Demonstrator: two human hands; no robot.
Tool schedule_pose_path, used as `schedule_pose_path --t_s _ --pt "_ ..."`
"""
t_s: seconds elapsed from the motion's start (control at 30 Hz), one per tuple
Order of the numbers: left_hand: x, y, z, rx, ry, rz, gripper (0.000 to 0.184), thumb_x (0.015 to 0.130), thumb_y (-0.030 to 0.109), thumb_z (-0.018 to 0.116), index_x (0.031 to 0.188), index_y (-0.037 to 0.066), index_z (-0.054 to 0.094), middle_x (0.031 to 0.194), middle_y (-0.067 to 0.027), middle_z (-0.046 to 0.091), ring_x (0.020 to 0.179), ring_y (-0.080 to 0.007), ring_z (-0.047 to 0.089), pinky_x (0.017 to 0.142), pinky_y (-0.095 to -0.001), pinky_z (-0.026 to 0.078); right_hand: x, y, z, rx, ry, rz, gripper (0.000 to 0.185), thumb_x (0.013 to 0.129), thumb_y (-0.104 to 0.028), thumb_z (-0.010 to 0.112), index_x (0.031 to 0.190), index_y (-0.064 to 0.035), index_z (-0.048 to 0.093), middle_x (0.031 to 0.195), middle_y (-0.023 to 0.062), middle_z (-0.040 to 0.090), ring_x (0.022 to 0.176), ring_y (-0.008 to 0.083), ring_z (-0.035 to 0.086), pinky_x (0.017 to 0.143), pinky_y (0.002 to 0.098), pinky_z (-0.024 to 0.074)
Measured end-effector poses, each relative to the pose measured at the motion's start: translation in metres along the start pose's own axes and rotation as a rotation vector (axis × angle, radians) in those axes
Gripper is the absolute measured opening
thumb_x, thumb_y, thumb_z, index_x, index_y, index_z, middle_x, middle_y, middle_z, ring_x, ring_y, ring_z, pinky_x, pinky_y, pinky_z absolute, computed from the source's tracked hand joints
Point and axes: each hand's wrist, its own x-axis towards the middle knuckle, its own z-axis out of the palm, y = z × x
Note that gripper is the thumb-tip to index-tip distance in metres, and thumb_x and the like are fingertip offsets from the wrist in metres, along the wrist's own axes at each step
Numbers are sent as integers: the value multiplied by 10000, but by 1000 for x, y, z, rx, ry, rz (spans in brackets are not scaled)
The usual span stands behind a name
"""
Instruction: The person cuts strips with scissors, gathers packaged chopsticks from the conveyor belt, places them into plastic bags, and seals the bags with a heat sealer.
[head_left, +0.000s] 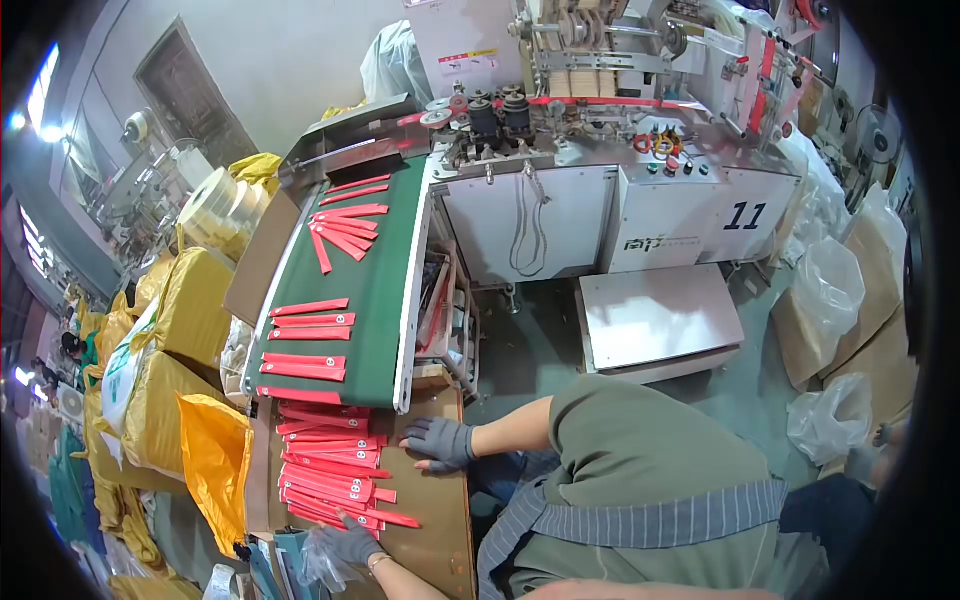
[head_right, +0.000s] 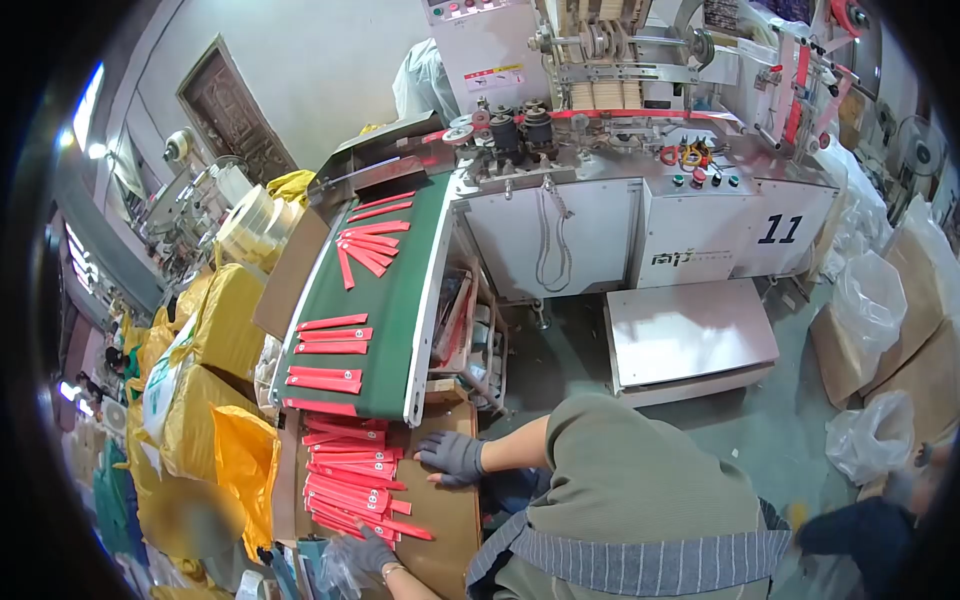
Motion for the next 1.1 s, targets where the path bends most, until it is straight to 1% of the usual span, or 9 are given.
schedule_pose_path --t_s 0.13,0.23,0.3,0.43,0.6,0.7,0.97,1.1 --pt "1 -4 5 6 18 19 790 918 628 406 1390 -6 420 1458 -235 371 1365 -361 335 1136 -395 255 0 1 0 -10 -20 14 503 844 -367 581 1186 -3 520 1144 202 555 1052 378 534 913 459 445" --pt "0 -2 0 -4 3 16 796 919 629 402 1390 -12 415 1459 -239 366 1368 -362 329 1141 -395 246 0 2 4 -3 40 -17 487 826 -377 585 1139 -10 526 1104 219 551 1014 381 539 893 467 438" --pt "0 0 -1 2 -1 22 801 920 629 397 1390 -18 412 1461 -239 363 1371 -361 325 1145 -394 239 0 2 4 -4 39 -19 486 824 -378 586 1137 -10 527 1102 219 551 1010 381 539 893 467 437" --pt "-4 9 -12 -7 -39 -11 803 921 628 391 1391 -22 409 1477 -227 344 1385 -352 302 1156 -389 218 2 -3 -4 -2 8 8 482 820 -375 591 1130 -12 528 1091 216 554 999 378 541 890 464 439" --pt "-5 13 -19 -1 -68 -30 793 922 621 393 1394 -16 410 1491 -217 324 1397 -343 282 1162 -387 206 3 -2 -3 6 58 -30 465 817 -368 599 1114 -16 530 1055 207 558 977 376 545 876 461 442" --pt "-5 7 -9 -21 16 15 759 922 589 437 1371 -22 426 1439 -244 389 1356 -375 335 1136 -419 256 2 -2 -2 3 38 -25 467 825 -369 601 1120 -14 527 1066 210 556 981 378 544 872 458 447" --pt "-6 13 -19 -67 -25 -3 764 925 598 418 1383 -14 413 1452 -226 378 1371 -358 318 1145 -409 247 3 -3 -4 -39 -20 -19 468 838 -366 614 1135 -15 525 1095 209 555 996 373 545 863 439 463" --pt "-5 3 -7 -67 9 21 762 924 597 422 1390 -6 408 1458 -230 367 1373 -368 308 1140 -411 257 3 0 1 -32 -47 1 480 819 -377 596 1133 -20 523 1084 202 541 1000 383 523 864 459 442"
